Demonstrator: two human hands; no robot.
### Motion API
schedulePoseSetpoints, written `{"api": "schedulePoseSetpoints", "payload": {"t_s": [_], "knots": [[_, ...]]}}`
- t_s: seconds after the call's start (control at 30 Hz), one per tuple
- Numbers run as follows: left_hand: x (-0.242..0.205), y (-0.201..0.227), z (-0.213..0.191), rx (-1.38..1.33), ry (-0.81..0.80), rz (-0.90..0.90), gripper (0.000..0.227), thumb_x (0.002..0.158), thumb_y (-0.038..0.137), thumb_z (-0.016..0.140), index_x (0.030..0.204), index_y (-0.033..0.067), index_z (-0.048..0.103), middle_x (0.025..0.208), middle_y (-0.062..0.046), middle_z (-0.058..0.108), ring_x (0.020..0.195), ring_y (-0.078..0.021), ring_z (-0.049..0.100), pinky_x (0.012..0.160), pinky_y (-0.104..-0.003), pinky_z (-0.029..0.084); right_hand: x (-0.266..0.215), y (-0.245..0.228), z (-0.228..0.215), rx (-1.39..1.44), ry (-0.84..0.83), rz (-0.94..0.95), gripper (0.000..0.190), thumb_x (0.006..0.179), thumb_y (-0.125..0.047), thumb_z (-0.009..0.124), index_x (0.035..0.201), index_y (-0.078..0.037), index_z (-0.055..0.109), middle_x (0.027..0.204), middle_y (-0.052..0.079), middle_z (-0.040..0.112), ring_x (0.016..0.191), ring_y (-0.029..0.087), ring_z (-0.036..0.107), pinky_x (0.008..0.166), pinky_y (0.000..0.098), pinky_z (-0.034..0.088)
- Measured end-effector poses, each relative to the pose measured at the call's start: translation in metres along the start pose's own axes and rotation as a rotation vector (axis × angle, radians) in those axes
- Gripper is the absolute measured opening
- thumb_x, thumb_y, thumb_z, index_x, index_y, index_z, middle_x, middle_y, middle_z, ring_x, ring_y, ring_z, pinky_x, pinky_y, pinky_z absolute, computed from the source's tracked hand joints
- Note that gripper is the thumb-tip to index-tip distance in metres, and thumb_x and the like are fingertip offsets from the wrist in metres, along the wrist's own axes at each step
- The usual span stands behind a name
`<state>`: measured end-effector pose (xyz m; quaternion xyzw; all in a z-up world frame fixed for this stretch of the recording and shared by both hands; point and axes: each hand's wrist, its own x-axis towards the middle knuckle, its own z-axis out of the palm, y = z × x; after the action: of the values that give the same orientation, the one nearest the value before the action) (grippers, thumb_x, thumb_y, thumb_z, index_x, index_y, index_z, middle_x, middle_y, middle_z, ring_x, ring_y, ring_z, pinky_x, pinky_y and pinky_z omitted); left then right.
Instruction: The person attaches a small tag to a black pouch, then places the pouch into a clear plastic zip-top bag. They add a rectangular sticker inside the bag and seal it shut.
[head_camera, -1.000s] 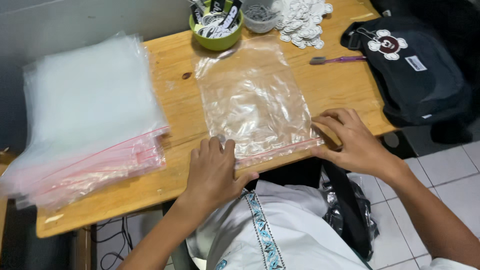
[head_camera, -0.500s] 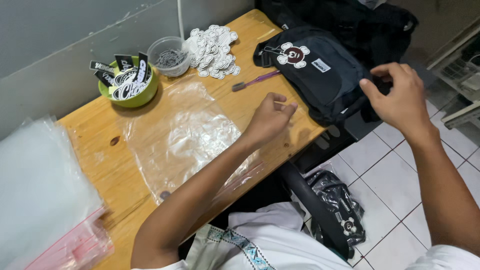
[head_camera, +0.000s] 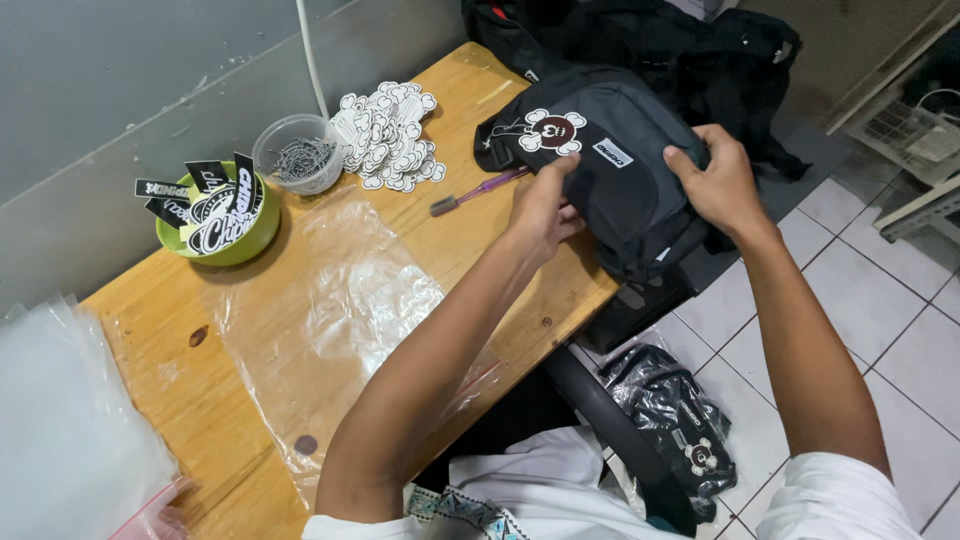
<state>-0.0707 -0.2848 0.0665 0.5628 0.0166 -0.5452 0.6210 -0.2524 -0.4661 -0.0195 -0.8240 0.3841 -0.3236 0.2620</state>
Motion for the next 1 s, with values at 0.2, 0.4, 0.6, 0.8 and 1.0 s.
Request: {"api": "schedulePoseSetpoints", "payload": {"t_s": [0.2, 0.4, 0.6, 0.8, 1.0], "knots": [[-0.017, -0.014, -0.025, -0.059, -0.367, 0.207, 0.098, 0.083, 0.052, 0.069, 0.159, 0.0129, 0.021, 0.141, -0.027, 0.045, 0.104, -0.0372, 0.066, 0.088, -0.056, 0.053, -0.032, -0.009, -0.026, 0.480, 0.005, 0.017, 0.029, 0.108, -0.015, 0.069, 0.130, 0.001, 0.059, 0.101, 0.013, 0.063, 0.092, 0.016, 0.061, 0.072, 0.0273, 0.051], [-0.096, -0.006, -0.105, -0.159, -0.527, 0.207, 0.072, 0.088, 0.059, 0.065, 0.116, -0.0068, 0.063, 0.049, -0.006, 0.055, 0.067, -0.0297, 0.074, 0.086, -0.070, 0.053, -0.082, -0.071, -0.012, 0.884, -0.282, 0.216, 0.033, 0.097, -0.013, 0.066, 0.127, -0.002, 0.054, 0.091, 0.009, 0.067, 0.076, 0.013, 0.070, 0.065, 0.0249, 0.060], [-0.161, -0.027, -0.198, -0.064, -0.147, 0.099, 0.074, 0.079, 0.042, 0.077, 0.132, -0.0031, 0.052, 0.105, -0.025, 0.071, 0.091, -0.0390, 0.073, 0.079, -0.061, 0.059, -0.118, -0.221, 0.003, 0.725, -0.698, 0.180, 0.031, 0.080, -0.014, 0.077, 0.103, -0.001, 0.062, 0.069, 0.004, 0.061, 0.054, 0.013, 0.063, 0.040, 0.0232, 0.050], [-0.171, -0.059, -0.272, -0.149, 0.141, 0.117, 0.065, 0.077, 0.026, 0.080, 0.118, -0.0149, 0.050, 0.089, -0.033, 0.067, 0.071, -0.0444, 0.072, 0.063, -0.062, 0.060, -0.139, -0.273, 0.050, 0.043, -0.816, -0.094, 0.039, 0.080, -0.017, 0.079, 0.107, -0.006, 0.053, 0.077, 0.024, 0.058, 0.076, 0.038, 0.061, 0.065, 0.0469, 0.046], [-0.212, -0.047, -0.270, 0.068, 0.238, 0.005, 0.070, 0.081, 0.044, 0.068, 0.127, -0.0058, 0.050, 0.098, -0.032, 0.073, 0.080, -0.0382, 0.076, 0.070, -0.056, 0.058, -0.208, -0.348, 0.051, -0.312, -0.889, -0.487, 0.072, 0.088, -0.062, 0.052, 0.139, -0.012, 0.042, 0.122, 0.018, 0.068, 0.106, 0.041, 0.070, 0.087, 0.0581, 0.055]]}}
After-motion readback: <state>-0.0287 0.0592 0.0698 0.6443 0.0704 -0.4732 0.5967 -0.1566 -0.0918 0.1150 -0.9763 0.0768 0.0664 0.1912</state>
